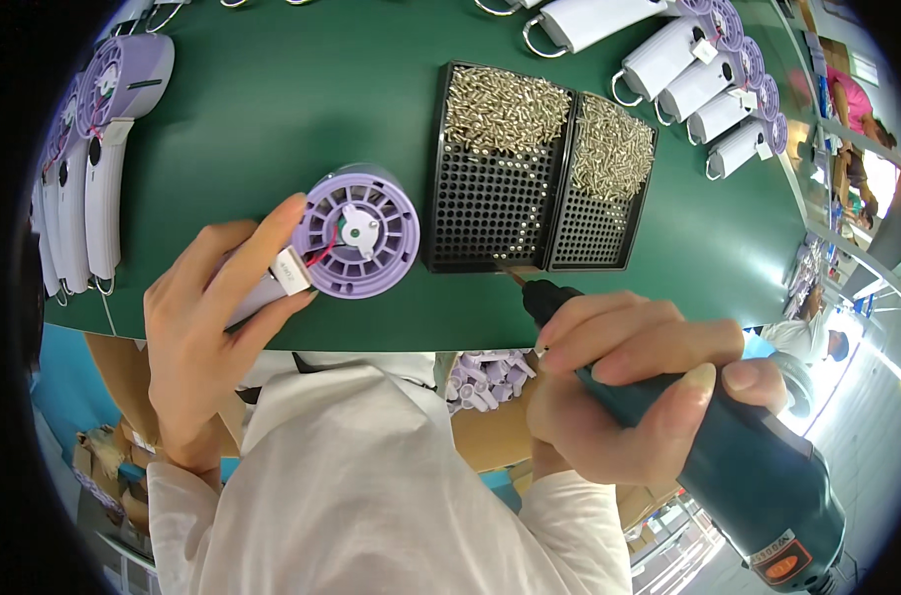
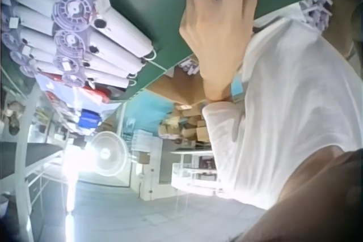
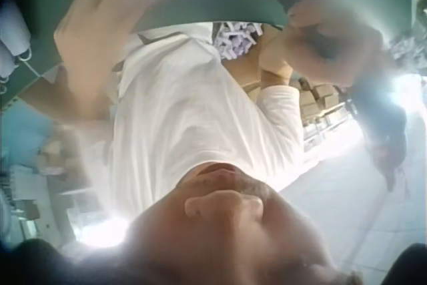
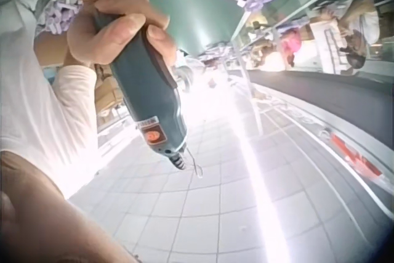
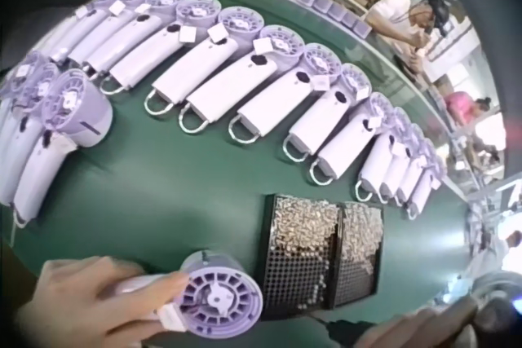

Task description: The person assembles portable fans by fitting components together by hand, driving screws into them with an electric screwdriver, and lining up the assembled fans on the workbench.

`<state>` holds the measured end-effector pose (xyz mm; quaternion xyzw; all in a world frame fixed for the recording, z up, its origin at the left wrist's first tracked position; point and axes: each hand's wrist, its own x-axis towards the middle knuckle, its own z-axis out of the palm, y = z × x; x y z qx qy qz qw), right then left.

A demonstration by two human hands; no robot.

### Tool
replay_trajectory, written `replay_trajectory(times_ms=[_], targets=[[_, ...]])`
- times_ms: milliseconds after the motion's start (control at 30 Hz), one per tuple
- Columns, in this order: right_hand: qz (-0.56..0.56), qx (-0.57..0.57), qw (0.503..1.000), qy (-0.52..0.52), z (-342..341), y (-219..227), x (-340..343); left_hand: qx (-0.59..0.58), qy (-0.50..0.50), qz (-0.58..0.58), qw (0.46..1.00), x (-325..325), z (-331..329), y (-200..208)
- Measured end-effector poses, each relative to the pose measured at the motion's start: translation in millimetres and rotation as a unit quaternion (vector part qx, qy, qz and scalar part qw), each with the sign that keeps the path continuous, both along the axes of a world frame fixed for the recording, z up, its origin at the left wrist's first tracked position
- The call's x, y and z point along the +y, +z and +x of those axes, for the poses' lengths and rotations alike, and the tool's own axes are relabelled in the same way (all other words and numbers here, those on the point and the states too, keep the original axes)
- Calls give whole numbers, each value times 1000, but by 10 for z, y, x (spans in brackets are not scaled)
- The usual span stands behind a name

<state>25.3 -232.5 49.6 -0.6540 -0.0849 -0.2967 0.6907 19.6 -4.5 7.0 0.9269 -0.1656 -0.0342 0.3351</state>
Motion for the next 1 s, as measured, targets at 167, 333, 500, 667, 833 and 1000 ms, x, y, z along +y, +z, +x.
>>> replay_trajectory(times_ms=[167,333,500,667,833,1000], targets=[[-14,29,999,-22,-6,-74,-8,-34,-2,6,999,19,-32,-33],[-56,21,998,-20,17,-103,38,-26,-2,1,1000,12,-33,-29],[-38,42,998,36,-17,-87,-22,-27,-2,1,1000,32,-44,-26],[-26,28,999,24,-38,-68,7,-26,2,0,1000,39,-52,-17],[33,-55,997,36,-45,50,7,-32,-38,-3,999,23,-57,-4],[35,-109,989,94,38,242,274,1,-34,-11,999,-4,-90,-23]])
